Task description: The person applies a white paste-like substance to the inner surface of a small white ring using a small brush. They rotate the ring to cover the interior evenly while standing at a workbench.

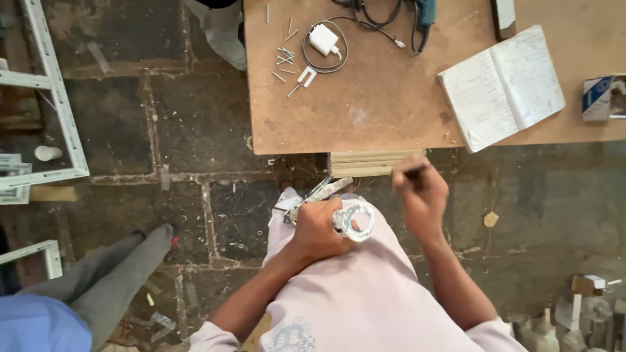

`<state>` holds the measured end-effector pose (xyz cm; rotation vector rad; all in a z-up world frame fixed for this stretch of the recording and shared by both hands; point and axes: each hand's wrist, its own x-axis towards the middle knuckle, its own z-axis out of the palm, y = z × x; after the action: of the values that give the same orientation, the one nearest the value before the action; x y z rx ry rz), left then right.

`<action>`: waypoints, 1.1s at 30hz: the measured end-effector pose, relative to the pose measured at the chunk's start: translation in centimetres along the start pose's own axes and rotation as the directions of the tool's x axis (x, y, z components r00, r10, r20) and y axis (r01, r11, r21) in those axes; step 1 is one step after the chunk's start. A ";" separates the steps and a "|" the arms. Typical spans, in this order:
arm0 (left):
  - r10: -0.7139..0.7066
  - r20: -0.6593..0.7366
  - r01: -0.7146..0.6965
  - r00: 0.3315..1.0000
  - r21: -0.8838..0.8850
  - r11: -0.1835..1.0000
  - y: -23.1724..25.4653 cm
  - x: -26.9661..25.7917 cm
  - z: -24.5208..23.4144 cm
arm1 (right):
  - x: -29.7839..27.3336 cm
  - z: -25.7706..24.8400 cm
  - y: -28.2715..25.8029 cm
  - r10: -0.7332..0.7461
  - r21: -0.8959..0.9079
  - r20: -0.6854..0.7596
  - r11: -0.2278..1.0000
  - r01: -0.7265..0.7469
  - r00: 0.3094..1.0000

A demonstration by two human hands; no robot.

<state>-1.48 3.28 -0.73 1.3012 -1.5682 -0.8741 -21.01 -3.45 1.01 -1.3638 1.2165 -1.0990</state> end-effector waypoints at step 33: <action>0.014 0.013 -0.014 1.000 0.038 0.999 -0.1 -0.5 -0.4 | -3.2 0.4 -3.9 -0.365 -0.050 0.251 0.920 0.389 0.896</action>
<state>-1.01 3.80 -0.80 1.3127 -1.6090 -0.8490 -20.49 -0.10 4.78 -1.8064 0.8590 -1.1078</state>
